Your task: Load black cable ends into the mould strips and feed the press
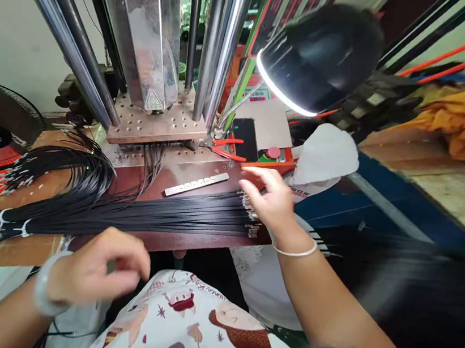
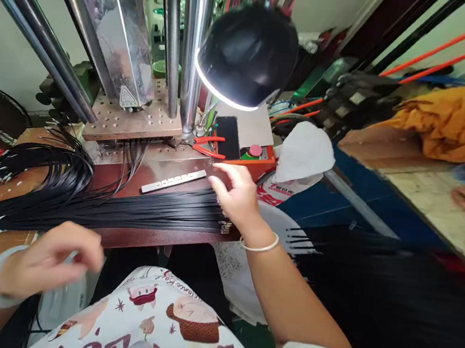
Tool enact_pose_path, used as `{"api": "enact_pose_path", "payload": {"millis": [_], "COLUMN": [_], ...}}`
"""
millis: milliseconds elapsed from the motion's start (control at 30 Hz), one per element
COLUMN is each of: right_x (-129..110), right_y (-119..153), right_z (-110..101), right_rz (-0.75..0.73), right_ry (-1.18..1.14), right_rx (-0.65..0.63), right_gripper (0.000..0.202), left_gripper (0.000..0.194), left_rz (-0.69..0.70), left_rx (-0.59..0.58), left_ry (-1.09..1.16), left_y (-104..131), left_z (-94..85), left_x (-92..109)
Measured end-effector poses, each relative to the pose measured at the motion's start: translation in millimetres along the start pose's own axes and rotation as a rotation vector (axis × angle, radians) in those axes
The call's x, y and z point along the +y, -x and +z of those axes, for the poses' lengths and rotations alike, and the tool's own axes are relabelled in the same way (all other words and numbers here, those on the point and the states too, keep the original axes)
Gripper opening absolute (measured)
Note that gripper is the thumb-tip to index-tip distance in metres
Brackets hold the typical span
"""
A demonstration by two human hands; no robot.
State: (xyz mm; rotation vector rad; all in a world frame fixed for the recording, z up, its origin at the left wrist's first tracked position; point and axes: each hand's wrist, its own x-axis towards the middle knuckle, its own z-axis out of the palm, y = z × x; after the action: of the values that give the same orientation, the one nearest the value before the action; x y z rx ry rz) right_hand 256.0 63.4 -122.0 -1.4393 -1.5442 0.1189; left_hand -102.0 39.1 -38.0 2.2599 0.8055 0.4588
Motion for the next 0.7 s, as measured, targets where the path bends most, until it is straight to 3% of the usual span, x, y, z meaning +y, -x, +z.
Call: {"api": "enact_pose_path", "payload": {"millis": [100,200,300,400,500,600,700], "right_x": [16.6,25.9,28.0,27.0,25.9,25.4,24.9], "right_y": [25.5,42.1,48.8,50.7,51.6,52.1,52.4], "right_z": [-1.6,8.4,15.0,14.9,13.4,13.1,13.0], "right_rz": [0.302,0.382,0.345,0.299,0.276,0.274,0.292], "right_ry": [-0.296,-0.431,-0.416,-0.357,-0.343,-0.358,-0.353], "right_rx": [0.399,0.586,0.606,0.548,0.481,0.471,0.466], "right_gripper": [0.020,0.018,0.017,0.016,0.015,0.015,0.015], "left_gripper": [0.024,0.028,0.025,0.024,0.027,0.045,0.062], "left_rz": [0.082,0.129,0.051,0.036,0.205,0.328,0.142], "left_rx": [0.117,0.121,0.114,0.029,0.001,-0.154,-0.271], "left_ry": [-0.298,-0.486,-0.515,-0.554,-0.606,-0.590,-0.565], "left_y": [-26.6,-48.7,-66.2,-78.9,-90.0,-108.6,-135.1], "left_z": [26.2,42.6,41.2,34.7,37.8,49.2,56.8], "left_x": [-30.4,-61.0,-73.8,-67.7,-55.0,-51.0,-60.7]}}
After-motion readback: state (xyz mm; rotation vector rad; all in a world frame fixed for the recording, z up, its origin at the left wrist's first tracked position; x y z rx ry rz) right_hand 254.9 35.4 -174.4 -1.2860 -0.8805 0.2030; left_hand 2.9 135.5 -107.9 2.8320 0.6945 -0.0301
